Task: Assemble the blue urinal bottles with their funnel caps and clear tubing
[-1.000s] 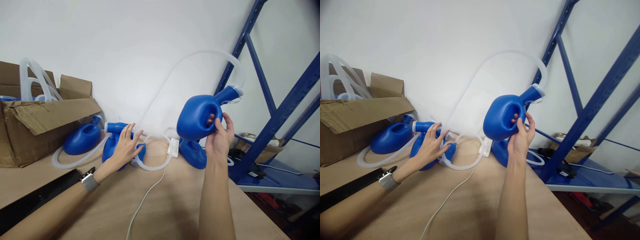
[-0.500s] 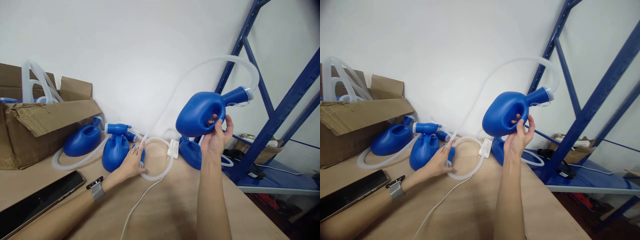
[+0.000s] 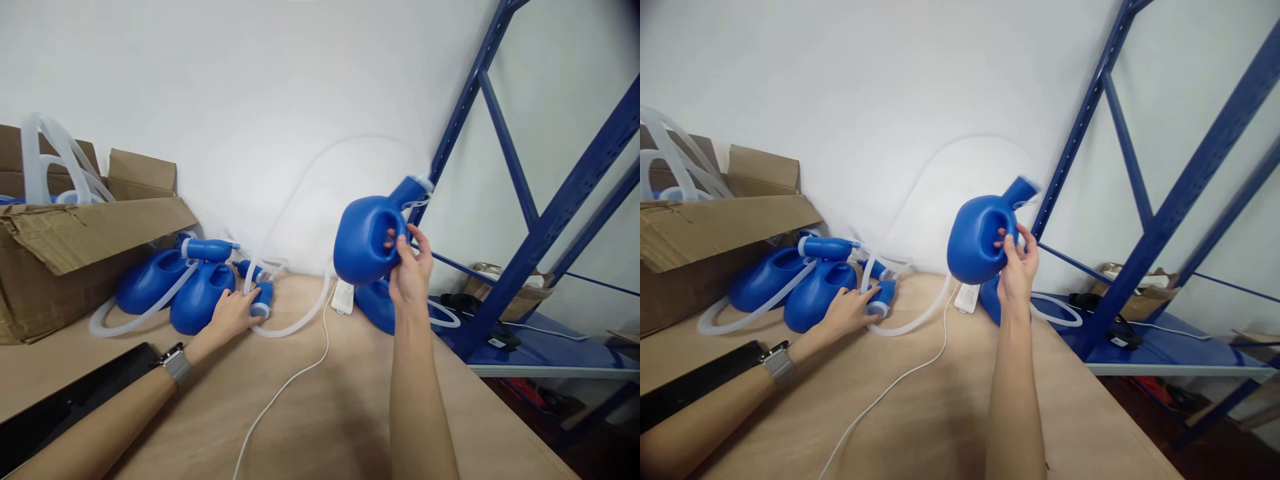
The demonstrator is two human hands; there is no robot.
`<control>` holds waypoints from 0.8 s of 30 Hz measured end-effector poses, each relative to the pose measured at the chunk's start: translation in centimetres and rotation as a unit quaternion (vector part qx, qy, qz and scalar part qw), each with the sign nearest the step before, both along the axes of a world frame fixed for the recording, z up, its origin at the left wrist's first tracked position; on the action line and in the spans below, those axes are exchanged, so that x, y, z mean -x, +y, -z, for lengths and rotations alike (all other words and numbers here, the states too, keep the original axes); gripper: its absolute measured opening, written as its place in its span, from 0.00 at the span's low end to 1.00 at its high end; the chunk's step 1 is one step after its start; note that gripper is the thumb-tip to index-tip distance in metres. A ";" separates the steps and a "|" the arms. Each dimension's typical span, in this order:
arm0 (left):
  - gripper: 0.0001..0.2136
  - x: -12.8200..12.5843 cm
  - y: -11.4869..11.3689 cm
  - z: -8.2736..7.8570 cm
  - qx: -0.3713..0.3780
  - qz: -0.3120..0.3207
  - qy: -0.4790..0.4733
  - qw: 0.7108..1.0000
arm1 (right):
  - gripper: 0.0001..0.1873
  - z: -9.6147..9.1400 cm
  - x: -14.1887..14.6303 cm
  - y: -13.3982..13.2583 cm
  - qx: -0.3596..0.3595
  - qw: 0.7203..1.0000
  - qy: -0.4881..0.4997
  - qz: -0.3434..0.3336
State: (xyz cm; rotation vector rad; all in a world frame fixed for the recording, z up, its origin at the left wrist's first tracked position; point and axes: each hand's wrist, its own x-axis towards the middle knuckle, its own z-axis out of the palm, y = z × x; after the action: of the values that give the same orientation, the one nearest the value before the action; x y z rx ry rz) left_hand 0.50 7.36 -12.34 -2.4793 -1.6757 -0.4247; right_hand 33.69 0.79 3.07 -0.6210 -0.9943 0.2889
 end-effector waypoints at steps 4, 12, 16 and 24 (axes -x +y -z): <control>0.33 -0.2 0.1 0.2 -0.009 -0.001 0.012 1.000 | 0.28 2.5 2.0 2.8 0.080 0.994 -0.035 -0.065; 0.30 -1.2 0.7 1.8 -0.046 -0.038 0.009 0.998 | 0.32 10.5 5.2 8.8 0.217 0.964 -0.003 -0.152; 0.32 -1.6 0.7 2.2 -0.060 -0.052 0.002 0.997 | 0.34 12.9 6.1 9.7 0.246 0.953 -0.040 -0.173; 0.33 -3.1 2.7 1.8 -0.040 -0.110 -0.017 0.993 | 0.42 13.9 4.8 10.3 0.295 0.929 -0.142 -0.173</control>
State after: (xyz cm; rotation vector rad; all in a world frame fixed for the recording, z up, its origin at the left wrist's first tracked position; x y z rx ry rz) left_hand 3.63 10.05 -14.12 -2.2124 -1.8791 -0.5006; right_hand 28.86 11.08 -10.78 -1.0539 -1.3081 0.8506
